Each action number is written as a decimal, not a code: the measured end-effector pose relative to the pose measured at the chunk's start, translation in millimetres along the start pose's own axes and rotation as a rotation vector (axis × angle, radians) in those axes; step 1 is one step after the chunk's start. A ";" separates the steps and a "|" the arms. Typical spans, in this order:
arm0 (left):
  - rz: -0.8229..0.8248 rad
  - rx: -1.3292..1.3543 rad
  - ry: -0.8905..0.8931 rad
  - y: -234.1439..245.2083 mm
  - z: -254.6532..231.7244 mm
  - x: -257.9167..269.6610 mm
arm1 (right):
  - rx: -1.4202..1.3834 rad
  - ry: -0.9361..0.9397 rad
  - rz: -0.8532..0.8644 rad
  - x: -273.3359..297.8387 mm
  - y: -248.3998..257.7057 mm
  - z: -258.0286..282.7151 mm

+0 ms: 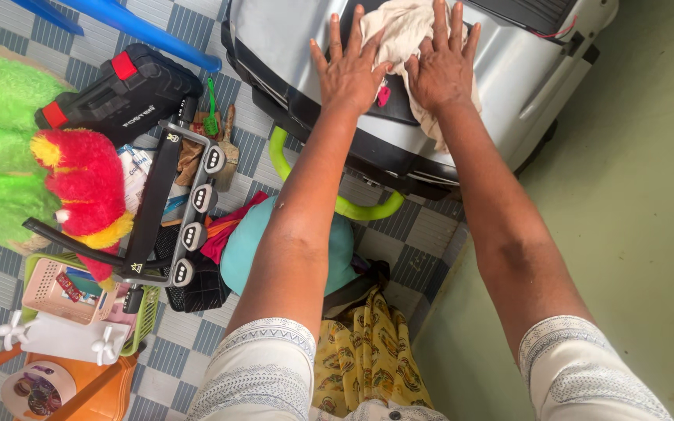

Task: The person wipes the front bumper, hood, and side panels of a white motorized vehicle using a cloth. They then clean the vehicle's handlebar assembly and control panel, moving from the front to the side of the vehicle.

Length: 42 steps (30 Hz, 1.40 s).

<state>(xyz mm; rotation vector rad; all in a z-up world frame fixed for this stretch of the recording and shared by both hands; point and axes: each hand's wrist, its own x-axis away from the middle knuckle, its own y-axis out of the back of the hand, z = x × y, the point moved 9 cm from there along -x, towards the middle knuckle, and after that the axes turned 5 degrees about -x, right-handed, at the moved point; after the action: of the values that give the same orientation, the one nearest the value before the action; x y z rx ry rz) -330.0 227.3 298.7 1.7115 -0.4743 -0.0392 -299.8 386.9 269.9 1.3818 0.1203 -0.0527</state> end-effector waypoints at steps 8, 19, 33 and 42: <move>0.082 -0.051 0.013 6.3 -1.7 -12.7 | -0.031 -0.050 0.019 -3.2 10.9 3.2; 0.153 -0.037 -0.007 -0.9 -3.0 -18.1 | 0.119 -0.042 -0.043 -3.3 7.6 2.5; -0.014 0.087 0.027 -0.9 5.6 -23.8 | 0.011 -0.255 -0.054 -35.9 -0.8 20.7; -0.192 0.110 0.397 -13.9 18.5 -31.6 | 0.020 0.231 0.094 -105.0 -6.4 43.2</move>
<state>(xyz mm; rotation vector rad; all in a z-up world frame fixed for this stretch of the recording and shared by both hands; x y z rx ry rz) -360.2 222.2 274.3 1.8119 -0.0175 0.1887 -402.4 339.8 283.8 1.4086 0.2484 0.1850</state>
